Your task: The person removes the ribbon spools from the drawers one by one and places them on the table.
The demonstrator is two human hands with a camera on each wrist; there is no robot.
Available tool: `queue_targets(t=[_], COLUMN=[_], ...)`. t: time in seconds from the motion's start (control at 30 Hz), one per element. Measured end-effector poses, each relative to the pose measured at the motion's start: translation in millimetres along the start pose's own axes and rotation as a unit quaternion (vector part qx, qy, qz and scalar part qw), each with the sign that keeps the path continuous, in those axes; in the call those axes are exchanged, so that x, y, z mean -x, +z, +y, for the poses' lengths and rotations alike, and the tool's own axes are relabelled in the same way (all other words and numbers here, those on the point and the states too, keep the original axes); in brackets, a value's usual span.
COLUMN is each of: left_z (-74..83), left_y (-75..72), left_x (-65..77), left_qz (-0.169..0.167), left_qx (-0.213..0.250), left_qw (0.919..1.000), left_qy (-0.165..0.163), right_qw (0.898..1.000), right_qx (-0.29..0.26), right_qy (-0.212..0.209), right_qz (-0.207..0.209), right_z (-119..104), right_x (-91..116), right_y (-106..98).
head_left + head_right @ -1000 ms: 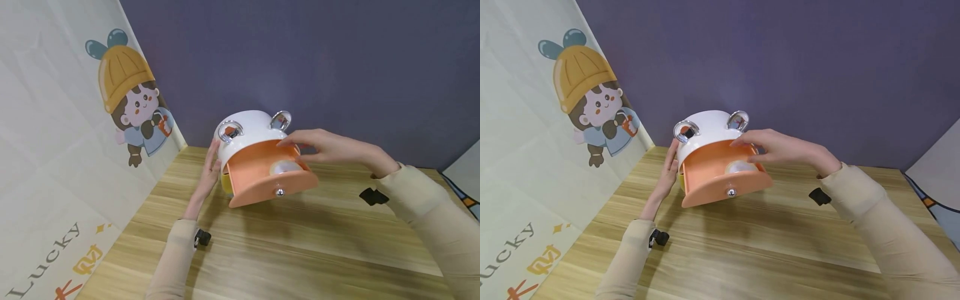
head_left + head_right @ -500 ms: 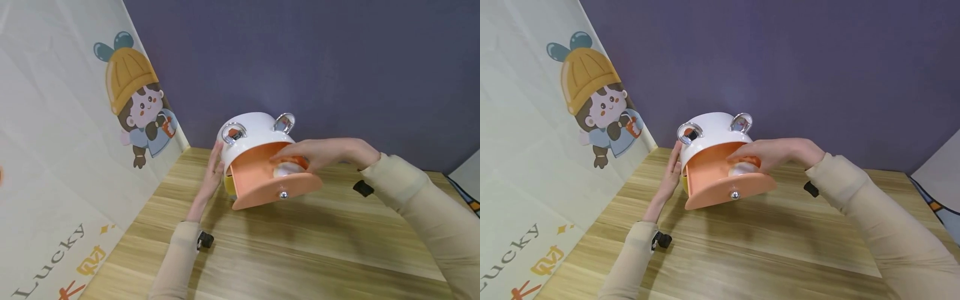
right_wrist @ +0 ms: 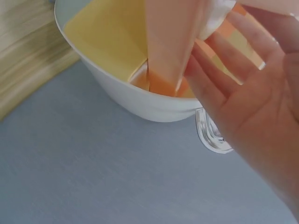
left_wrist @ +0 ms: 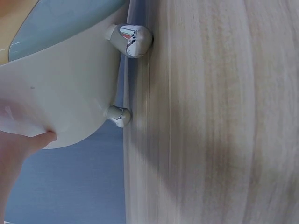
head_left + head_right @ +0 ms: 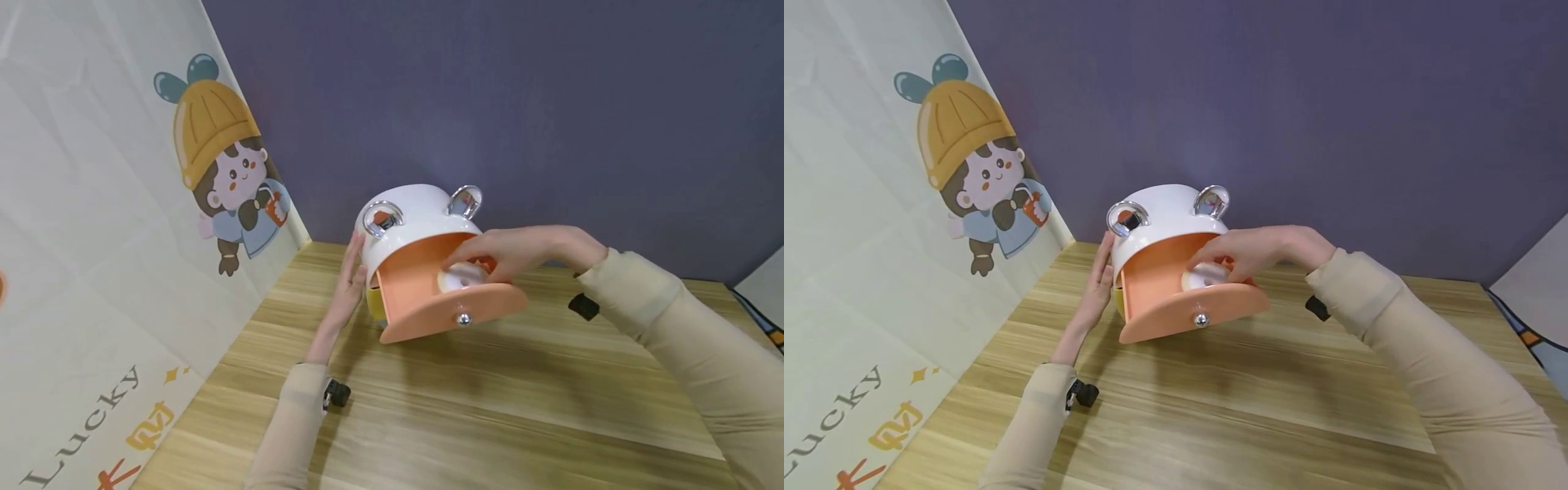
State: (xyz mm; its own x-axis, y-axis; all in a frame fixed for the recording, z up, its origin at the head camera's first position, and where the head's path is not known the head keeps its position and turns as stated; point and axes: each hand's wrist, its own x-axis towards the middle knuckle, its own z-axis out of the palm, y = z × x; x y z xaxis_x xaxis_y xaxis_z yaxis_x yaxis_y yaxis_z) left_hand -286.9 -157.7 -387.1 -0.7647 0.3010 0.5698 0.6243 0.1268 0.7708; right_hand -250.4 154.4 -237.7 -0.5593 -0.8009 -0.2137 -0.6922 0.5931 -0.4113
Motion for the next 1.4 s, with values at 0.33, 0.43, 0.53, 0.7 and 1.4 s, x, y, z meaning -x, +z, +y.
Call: queue_targets(t=[0.33,0.43,0.53,0.7,1.4], left_z=[-0.2,0.2,0.7,0.2,-11.1], left_y=[2.0,2.3,2.4,1.9,2.5], left_x=[0.0,0.2,0.5,0.3,0.5], left_qz=[0.0,0.004,0.006,0.002,0.02], left_qx=[-0.002,-0.002,-0.002,-0.005,-0.006], left_qw=[1.0,1.0,1.0,1.0,0.9998], left_qy=[0.005,0.007,0.006,0.003,0.004], right_qw=[1.0,0.999,0.999,0.999,0.996], right_qx=[-0.015,-0.024,-0.015,0.011,0.02], right_qy=[0.011,0.02,0.014,0.001,-0.003], right_qz=[0.02,0.025,0.036,0.053,0.089], right_z=[0.7,0.5,1.0,1.0,-4.3], right_x=[-5.5,-6.5,-7.3,-7.7,9.4], right_y=[6.5,8.9,10.9,12.4,-2.8])
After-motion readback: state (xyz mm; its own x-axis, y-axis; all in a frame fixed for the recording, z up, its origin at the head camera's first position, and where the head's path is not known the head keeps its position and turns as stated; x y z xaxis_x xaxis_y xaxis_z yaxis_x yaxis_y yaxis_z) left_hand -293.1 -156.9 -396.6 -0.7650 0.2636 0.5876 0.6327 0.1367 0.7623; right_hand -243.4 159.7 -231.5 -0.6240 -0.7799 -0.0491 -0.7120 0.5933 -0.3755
